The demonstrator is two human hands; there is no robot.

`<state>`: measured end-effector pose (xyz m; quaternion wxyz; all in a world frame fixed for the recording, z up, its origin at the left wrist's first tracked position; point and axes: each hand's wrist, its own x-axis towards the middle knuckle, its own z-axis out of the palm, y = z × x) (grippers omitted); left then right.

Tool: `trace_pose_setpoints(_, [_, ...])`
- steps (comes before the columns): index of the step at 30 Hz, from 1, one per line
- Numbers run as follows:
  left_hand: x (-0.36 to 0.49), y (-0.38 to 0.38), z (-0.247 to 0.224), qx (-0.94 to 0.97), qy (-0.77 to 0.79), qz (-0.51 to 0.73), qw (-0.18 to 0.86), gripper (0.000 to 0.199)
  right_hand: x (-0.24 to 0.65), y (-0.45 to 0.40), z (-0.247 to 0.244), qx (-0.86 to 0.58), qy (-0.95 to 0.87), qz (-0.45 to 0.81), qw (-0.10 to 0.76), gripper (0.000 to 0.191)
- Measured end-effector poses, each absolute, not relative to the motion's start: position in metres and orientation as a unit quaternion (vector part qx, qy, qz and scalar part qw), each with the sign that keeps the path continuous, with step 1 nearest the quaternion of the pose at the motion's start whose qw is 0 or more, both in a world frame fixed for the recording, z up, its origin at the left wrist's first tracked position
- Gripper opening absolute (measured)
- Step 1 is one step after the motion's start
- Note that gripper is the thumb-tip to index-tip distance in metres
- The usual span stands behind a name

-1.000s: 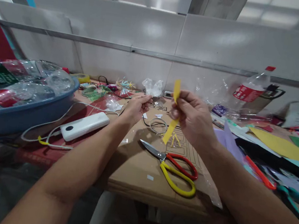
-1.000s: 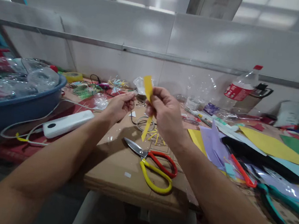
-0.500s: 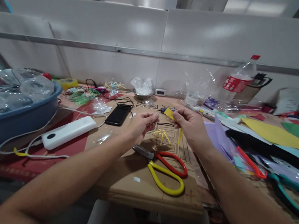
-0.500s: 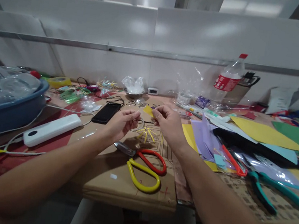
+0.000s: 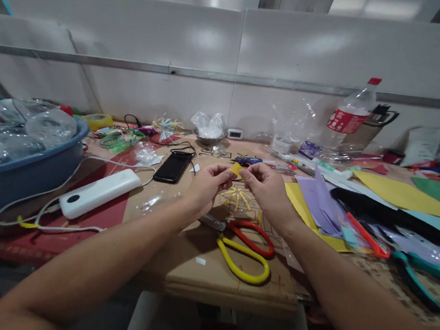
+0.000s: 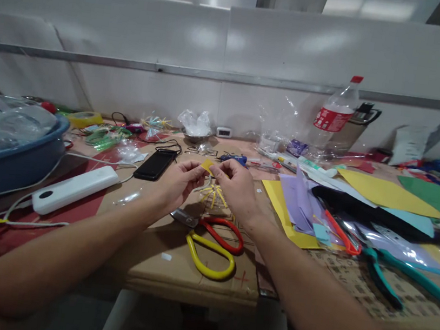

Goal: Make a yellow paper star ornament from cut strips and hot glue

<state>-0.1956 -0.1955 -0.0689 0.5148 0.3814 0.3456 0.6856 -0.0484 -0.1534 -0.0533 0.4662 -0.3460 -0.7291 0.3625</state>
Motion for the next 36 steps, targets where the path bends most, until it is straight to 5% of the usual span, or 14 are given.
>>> trace_pose_setpoints(20, [-0.185,-0.204,-0.062,0.365,0.315,0.701,0.526,0.025,-0.052,-0.165,-0.050,-0.358,-0.714,0.372,0.472,0.042])
trace_pose_setpoints(36, [-0.183,-0.205,-0.064,0.419,0.314,0.703,0.482,0.030,-0.050,-0.167,-0.054,-0.336,-0.740,0.292,0.505,0.022])
